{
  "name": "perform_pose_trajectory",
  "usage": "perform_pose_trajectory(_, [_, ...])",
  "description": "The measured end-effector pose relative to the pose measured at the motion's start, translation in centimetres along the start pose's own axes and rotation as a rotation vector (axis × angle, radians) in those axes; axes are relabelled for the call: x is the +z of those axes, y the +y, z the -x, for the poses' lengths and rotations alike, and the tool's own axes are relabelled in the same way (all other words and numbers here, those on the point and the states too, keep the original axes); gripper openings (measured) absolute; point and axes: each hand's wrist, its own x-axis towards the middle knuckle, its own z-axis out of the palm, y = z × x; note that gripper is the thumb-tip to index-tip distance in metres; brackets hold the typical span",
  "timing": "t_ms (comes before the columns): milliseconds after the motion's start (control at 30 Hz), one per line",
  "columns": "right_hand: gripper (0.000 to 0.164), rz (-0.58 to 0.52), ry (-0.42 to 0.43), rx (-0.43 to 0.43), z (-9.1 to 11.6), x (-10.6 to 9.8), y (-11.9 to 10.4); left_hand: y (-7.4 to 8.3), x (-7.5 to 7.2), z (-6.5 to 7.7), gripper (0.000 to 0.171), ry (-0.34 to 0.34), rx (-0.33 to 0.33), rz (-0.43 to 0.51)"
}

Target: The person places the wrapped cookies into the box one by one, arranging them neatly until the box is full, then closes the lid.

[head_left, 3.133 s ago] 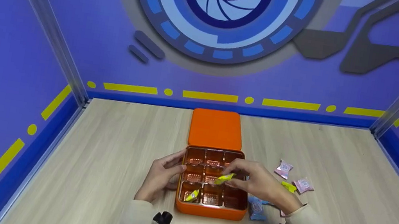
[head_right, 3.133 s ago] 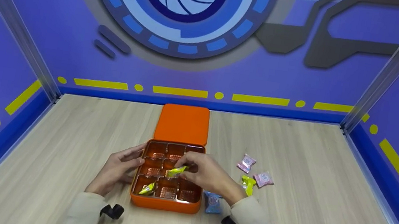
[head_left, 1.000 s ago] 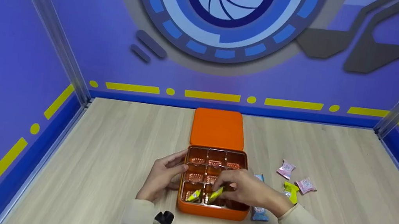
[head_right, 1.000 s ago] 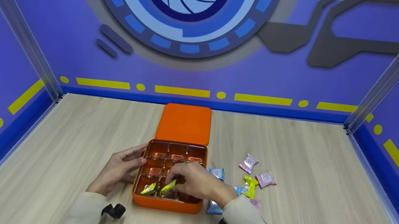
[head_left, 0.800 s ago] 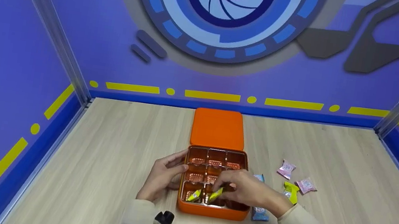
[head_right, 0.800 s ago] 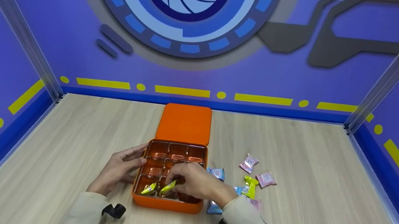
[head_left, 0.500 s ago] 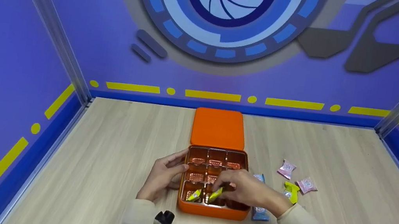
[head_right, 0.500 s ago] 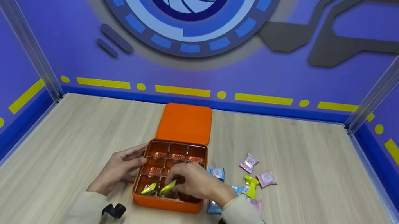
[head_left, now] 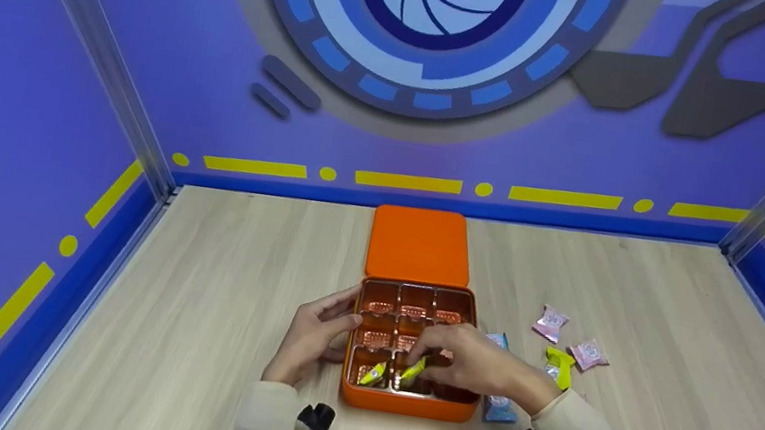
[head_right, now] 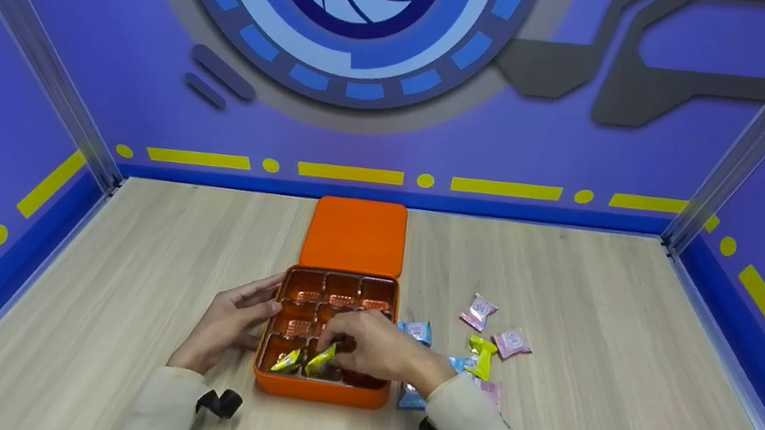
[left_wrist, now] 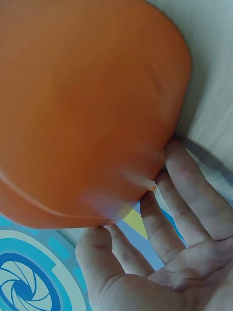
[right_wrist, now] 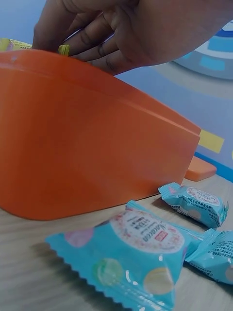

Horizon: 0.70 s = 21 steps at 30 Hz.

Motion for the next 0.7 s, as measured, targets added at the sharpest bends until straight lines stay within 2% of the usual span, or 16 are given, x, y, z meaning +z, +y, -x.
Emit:
perform_pose_trajectory(233, [0.022, -0.017, -0.008, 0.016, 0.0, -0.03, -0.01, -0.01, 0.04, 0.03, 0.057, 0.006, 0.008, 0.008])
perform_pose_trajectory(467, [0.021, -0.03, -0.011, 0.02, 0.0, -0.02, 0.0, -0.15, 0.12, 0.02, 0.055, 0.007, 0.057, -0.017])
perform_pose_trajectory(700, [0.02, -0.031, 0.0, 0.015, 0.05, -0.04, 0.01, -0.1, 0.13, -0.11, 0.054, 0.014, 0.052, -0.014])
